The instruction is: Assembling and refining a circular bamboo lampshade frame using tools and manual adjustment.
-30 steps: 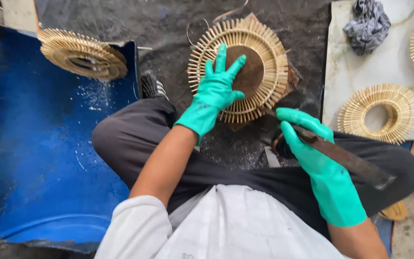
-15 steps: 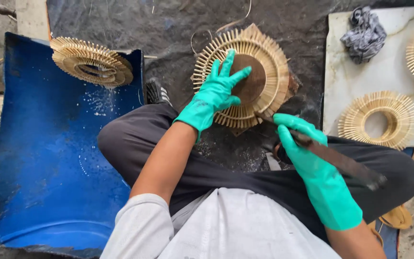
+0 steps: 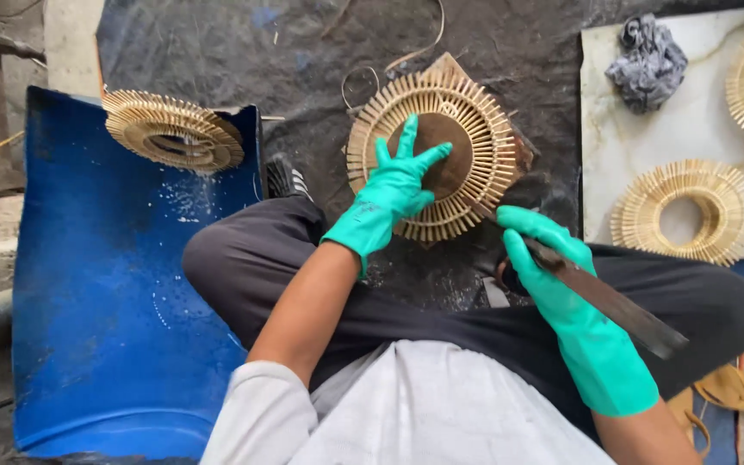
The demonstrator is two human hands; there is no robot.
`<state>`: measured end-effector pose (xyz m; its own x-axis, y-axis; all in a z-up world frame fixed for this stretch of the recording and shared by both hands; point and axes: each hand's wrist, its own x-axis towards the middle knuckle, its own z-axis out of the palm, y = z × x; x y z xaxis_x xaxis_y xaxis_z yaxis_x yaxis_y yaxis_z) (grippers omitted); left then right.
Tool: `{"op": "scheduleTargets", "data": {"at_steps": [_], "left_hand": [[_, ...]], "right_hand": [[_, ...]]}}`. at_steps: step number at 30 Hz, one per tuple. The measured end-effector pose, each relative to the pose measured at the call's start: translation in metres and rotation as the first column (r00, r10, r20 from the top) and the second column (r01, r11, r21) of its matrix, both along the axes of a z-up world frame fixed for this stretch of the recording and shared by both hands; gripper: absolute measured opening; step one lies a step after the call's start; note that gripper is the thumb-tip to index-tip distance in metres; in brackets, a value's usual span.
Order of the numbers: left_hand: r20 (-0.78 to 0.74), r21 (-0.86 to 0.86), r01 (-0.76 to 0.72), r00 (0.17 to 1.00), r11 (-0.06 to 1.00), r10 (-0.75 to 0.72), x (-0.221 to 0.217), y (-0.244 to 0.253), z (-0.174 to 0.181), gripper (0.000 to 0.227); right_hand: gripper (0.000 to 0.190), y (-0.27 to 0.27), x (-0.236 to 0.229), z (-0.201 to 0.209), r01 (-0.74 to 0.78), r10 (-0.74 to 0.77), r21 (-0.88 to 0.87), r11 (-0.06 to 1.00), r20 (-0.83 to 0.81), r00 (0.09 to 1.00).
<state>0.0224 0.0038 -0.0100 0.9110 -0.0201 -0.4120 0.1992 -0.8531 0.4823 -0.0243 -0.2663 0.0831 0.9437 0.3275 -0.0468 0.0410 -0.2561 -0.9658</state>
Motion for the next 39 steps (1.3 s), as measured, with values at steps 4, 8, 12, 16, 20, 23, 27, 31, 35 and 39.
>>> {"op": "scheduleTargets", "data": {"at_steps": [4,8,12,16,20,23,27,31,35,39], "left_hand": [[0.077,-0.080,-0.117,0.989,0.990,0.123,-0.008,-0.008,-0.001,0.092],[0.129,-0.110,-0.135,0.980,0.985,0.148,-0.021,-0.002,-0.013,0.100],[0.087,-0.097,-0.116,0.988,0.988,0.125,-0.012,0.003,0.006,0.097],[-0.077,-0.085,-0.210,0.976,0.974,0.204,-0.017,-0.004,0.012,0.089],[-0.047,-0.116,-0.261,0.965,0.958,0.258,-0.033,0.000,-0.010,0.083],[0.027,-0.150,-0.276,0.959,0.949,0.283,-0.034,0.007,-0.022,0.078],[0.090,-0.166,-0.239,0.962,0.957,0.256,-0.040,0.009,-0.010,0.076],[0.113,-0.118,-0.231,0.963,0.966,0.244,-0.039,0.003,-0.001,0.092],[0.130,-0.085,-0.227,0.963,0.970,0.237,-0.040,0.000,-0.003,0.094],[0.138,-0.075,-0.230,0.961,0.970,0.239,-0.040,-0.002,-0.004,0.094]], "right_hand": [[0.030,-0.004,-0.004,-0.001,-0.045,0.043,0.034,0.998,0.049,0.998],[0.030,-0.007,-0.009,0.008,-0.032,0.033,-0.082,0.996,0.017,0.999],[0.030,0.000,-0.001,0.012,-0.020,0.021,-0.065,0.998,0.009,1.000],[0.030,-0.002,-0.006,0.009,-0.058,0.055,0.031,0.998,0.093,0.994],[0.029,-0.007,-0.007,0.009,-0.100,0.101,-0.022,0.995,0.051,0.994],[0.030,-0.005,-0.008,0.005,0.024,-0.024,-0.007,1.000,-0.124,0.992],[0.040,-0.003,0.004,0.033,0.215,-0.180,0.102,0.971,-0.279,0.943],[0.056,-0.002,0.010,0.065,0.322,-0.313,-0.052,0.945,-0.418,0.853],[0.060,-0.014,0.012,0.022,0.264,-0.319,-0.179,0.948,-0.556,0.767],[0.045,-0.019,0.008,-0.027,0.249,-0.226,-0.062,0.966,-0.669,0.708]]}}
